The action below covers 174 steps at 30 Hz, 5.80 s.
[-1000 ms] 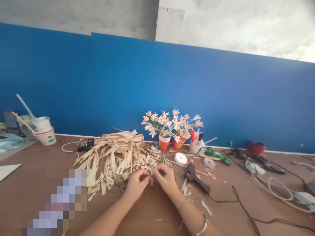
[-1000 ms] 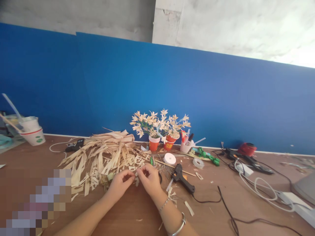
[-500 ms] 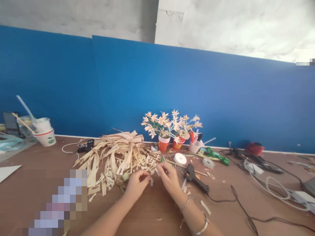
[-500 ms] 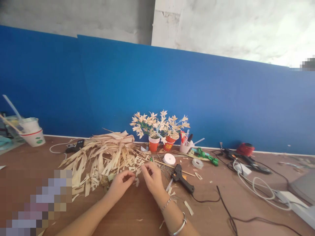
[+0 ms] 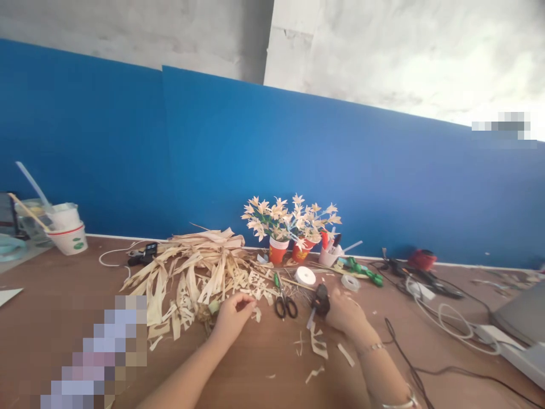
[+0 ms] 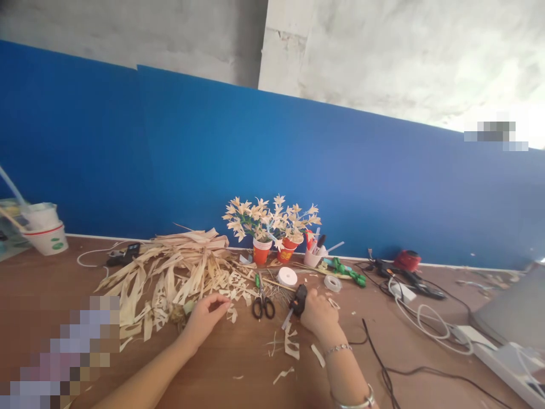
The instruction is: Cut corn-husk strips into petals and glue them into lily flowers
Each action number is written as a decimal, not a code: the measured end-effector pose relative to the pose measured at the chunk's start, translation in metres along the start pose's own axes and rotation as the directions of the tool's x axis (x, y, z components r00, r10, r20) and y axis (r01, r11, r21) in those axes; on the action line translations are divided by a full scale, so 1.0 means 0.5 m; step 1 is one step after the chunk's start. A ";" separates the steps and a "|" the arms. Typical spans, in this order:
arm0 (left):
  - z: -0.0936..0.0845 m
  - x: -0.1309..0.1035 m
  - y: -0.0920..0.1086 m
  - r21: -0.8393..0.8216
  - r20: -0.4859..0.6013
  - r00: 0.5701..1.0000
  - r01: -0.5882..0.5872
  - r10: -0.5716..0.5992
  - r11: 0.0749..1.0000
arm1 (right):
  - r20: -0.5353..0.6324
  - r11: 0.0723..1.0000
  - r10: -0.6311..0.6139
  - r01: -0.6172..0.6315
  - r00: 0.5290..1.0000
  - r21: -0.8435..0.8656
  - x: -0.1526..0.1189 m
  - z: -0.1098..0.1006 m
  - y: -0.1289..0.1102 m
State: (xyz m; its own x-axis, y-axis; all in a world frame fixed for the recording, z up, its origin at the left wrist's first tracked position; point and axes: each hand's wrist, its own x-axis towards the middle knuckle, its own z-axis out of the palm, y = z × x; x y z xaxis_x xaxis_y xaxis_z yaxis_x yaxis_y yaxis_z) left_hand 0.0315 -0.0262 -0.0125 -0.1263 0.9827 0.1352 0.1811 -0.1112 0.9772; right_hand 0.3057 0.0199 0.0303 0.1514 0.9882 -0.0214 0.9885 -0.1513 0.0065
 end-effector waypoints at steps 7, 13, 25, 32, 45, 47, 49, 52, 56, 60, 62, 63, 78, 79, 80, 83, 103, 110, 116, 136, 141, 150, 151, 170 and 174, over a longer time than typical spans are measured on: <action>-0.003 0.003 -0.003 0.003 -0.019 1.000 -0.008 0.008 1.000 | 0.035 1.000 0.015 -0.015 0.999 0.020 -0.001 0.015 -0.006; -0.001 0.003 -0.006 -0.015 -0.024 1.000 0.004 -0.005 1.000 | -0.141 0.952 0.034 0.012 0.989 0.306 0.003 0.004 -0.003; -0.001 0.006 -0.018 0.046 -0.063 0.996 -0.067 0.070 0.997 | -0.440 0.396 -0.555 0.689 0.706 0.607 -0.084 0.029 -0.142; 0.003 0.004 -0.020 0.074 -0.061 0.993 -0.098 0.102 0.992 | -0.449 0.392 -0.594 0.728 0.668 0.563 -0.087 0.038 -0.149; 0.003 0.004 -0.013 0.086 -0.061 0.991 -0.116 0.122 0.989 | -0.425 0.447 -0.608 0.732 0.670 0.514 -0.086 0.047 -0.154; 0.003 0.004 -0.012 0.081 -0.060 0.991 -0.116 0.121 0.990 | -0.419 0.448 -0.609 0.729 0.673 0.518 -0.086 0.046 -0.155; 0.003 0.002 -0.009 0.075 -0.057 0.992 -0.107 0.112 0.991 | -0.415 0.455 -0.607 0.724 0.678 0.518 -0.086 0.046 -0.155; 0.004 0.000 -0.007 0.076 -0.056 0.993 -0.097 0.101 0.992 | -0.416 0.458 -0.606 0.725 0.678 0.513 -0.085 0.047 -0.155; 0.004 0.000 -0.008 0.072 -0.058 0.993 -0.095 0.099 0.993 | -0.419 0.456 -0.611 0.731 0.672 0.507 -0.083 0.049 -0.154; 0.004 0.001 -0.010 0.071 -0.054 0.992 -0.106 0.110 0.992 | -0.417 0.460 -0.613 0.732 0.671 0.503 -0.082 0.051 -0.154; 0.004 0.000 -0.011 0.070 -0.053 0.992 -0.107 0.111 0.992 | -0.410 0.464 -0.614 0.729 0.674 0.503 -0.082 0.051 -0.155; 0.004 0.000 -0.011 0.070 -0.053 0.992 -0.107 0.110 0.992 | -0.406 0.465 -0.615 0.727 0.675 0.505 -0.082 0.051 -0.155; 0.003 0.000 -0.010 0.077 -0.059 0.992 -0.109 0.113 0.991 | -0.410 0.458 -0.614 0.728 0.674 0.510 -0.079 0.054 -0.153; 0.003 0.000 -0.009 0.075 -0.060 0.992 -0.108 0.113 0.991 | -0.411 0.457 -0.614 0.728 0.674 0.511 -0.079 0.054 -0.153; 0.003 0.001 -0.008 0.072 -0.060 0.992 -0.108 0.112 0.992 | -0.412 0.457 -0.614 0.728 0.674 0.511 -0.079 0.054 -0.153; 0.004 0.001 -0.008 0.059 -0.059 0.993 -0.103 0.106 0.993 | -0.412 0.460 -0.613 0.728 0.674 0.508 -0.080 0.054 -0.153; 0.002 0.001 -0.006 0.085 -0.053 0.991 -0.120 0.125 0.989 | -0.421 0.446 -0.610 0.730 0.671 0.517 -0.081 0.052 -0.152; 0.001 -0.002 -0.002 0.083 -0.048 0.993 -0.106 0.110 0.991 | -0.413 0.460 -0.609 0.725 0.677 0.512 -0.079 0.054 -0.151; 0.002 -0.002 0.000 0.093 -0.043 0.993 -0.104 0.108 0.990 | -0.416 0.458 -0.609 0.727 0.676 0.511 -0.082 0.052 -0.153; 0.000 -0.003 -0.004 0.098 -0.045 0.992 -0.111 0.115 0.989 | -0.397 0.474 -0.611 0.718 0.685 0.510 -0.077 0.056 -0.151; 0.002 -0.002 -0.004 0.099 -0.042 0.992 -0.118 0.123 0.988 | -0.396 0.464 -0.617 0.720 0.681 0.516 -0.081 0.051 -0.152; 0.001 -0.003 -0.005 0.094 -0.038 0.994 -0.100 0.104 0.991 | -0.390 0.481 -0.608 0.712 0.691 0.512 -0.077 0.052 -0.152; 0.002 -0.003 -0.004 0.093 -0.037 0.993 -0.105 0.109 0.990 | -0.391 0.476 -0.610 0.713 0.689 0.515 -0.077 0.051 -0.153; 0.002 -0.002 -0.004 0.100 -0.029 0.994 -0.107 0.110 0.989 | -0.401 0.471 -0.616 0.725 0.678 0.503 -0.078 0.051 -0.152; 0.002 -0.002 -0.008 0.091 -0.028 0.994 -0.099 0.102 0.991 | -0.399 0.479 -0.611 0.721 0.683 0.501 -0.078 0.050 -0.151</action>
State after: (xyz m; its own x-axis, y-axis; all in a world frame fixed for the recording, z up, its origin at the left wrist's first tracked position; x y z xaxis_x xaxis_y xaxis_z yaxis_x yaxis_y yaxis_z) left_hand 0.0317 -0.0265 -0.0167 -0.1341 0.9618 0.2387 0.2809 -0.1941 0.9399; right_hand 0.2252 -0.0080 0.0057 -0.5019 0.7768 0.3805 0.5841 0.6288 -0.5133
